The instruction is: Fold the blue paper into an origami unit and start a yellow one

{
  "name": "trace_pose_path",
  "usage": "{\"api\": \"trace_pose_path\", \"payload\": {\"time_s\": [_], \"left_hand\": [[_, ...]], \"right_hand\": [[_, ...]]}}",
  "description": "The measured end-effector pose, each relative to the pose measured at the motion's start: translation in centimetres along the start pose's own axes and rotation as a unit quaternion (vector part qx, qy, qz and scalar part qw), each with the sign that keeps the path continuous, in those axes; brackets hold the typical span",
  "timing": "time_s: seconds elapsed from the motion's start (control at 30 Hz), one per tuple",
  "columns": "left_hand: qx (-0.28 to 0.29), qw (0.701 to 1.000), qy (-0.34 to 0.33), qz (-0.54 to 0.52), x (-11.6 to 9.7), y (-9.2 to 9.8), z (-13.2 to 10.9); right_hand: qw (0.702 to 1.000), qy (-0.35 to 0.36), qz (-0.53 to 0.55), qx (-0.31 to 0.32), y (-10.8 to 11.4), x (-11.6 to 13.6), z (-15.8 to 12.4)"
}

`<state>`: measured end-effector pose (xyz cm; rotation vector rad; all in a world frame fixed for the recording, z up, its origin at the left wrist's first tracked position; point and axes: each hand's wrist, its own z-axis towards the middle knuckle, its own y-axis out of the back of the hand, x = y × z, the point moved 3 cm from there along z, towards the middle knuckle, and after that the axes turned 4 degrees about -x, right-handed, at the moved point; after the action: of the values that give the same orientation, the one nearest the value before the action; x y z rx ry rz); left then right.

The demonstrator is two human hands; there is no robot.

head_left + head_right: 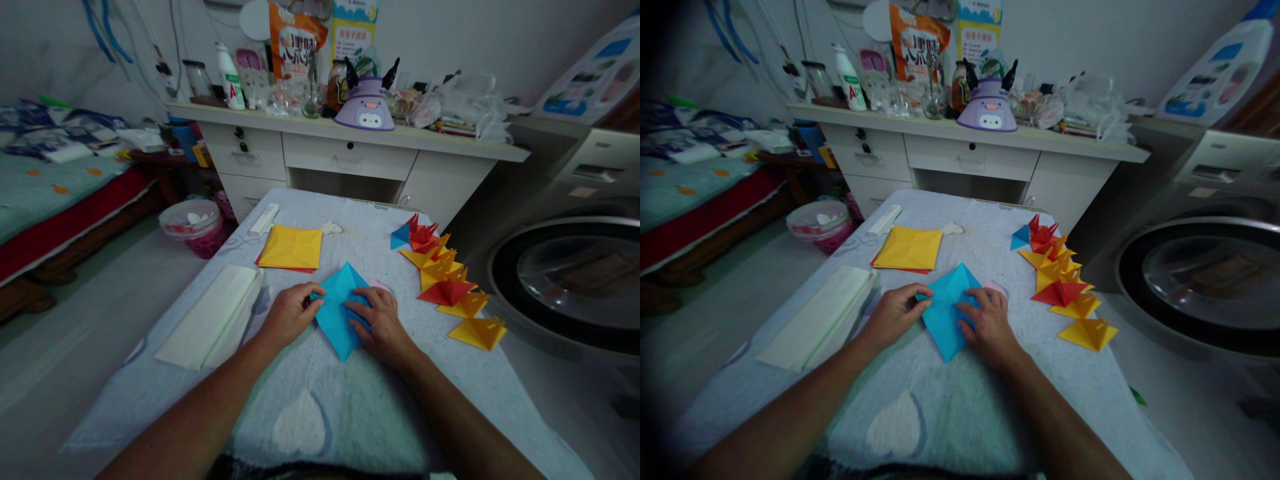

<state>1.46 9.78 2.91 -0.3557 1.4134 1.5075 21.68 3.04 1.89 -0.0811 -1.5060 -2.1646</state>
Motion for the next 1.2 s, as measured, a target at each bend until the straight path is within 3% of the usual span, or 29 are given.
{"api": "trace_pose_path", "payload": {"time_s": [0.1, 0.37, 0.6, 0.73, 1.03, 1.2], "left_hand": [[-0.008, 1.0, 0.002, -0.009, -0.4, 0.2, 0.0], [-0.025, 1.0, -0.013, -0.004, -0.9, 0.1, -0.2], [-0.003, 0.999, -0.017, -0.039, -1.1, 0.0, -0.5], [-0.025, 0.998, -0.04, -0.041, -1.2, 0.0, -0.6], [-0.058, 0.995, -0.055, -0.064, -1.2, -0.3, -0.6], [-0.062, 0.994, -0.059, -0.063, -1.2, -0.2, -0.7]], "right_hand": [[1.0, 0.01, 0.009, -0.004, 0.1, 0.4, 0.1], [0.997, -0.008, 0.049, 0.065, -0.1, 1.4, 0.4], [0.996, -0.024, 0.055, 0.062, 0.0, 1.4, 0.6], [0.996, -0.033, 0.064, 0.062, -0.2, 1.4, 0.5], [0.984, -0.041, 0.065, 0.161, 0.4, 2.2, 0.5], [0.978, -0.052, 0.091, 0.183, 0.6, 1.7, 0.5]]}}
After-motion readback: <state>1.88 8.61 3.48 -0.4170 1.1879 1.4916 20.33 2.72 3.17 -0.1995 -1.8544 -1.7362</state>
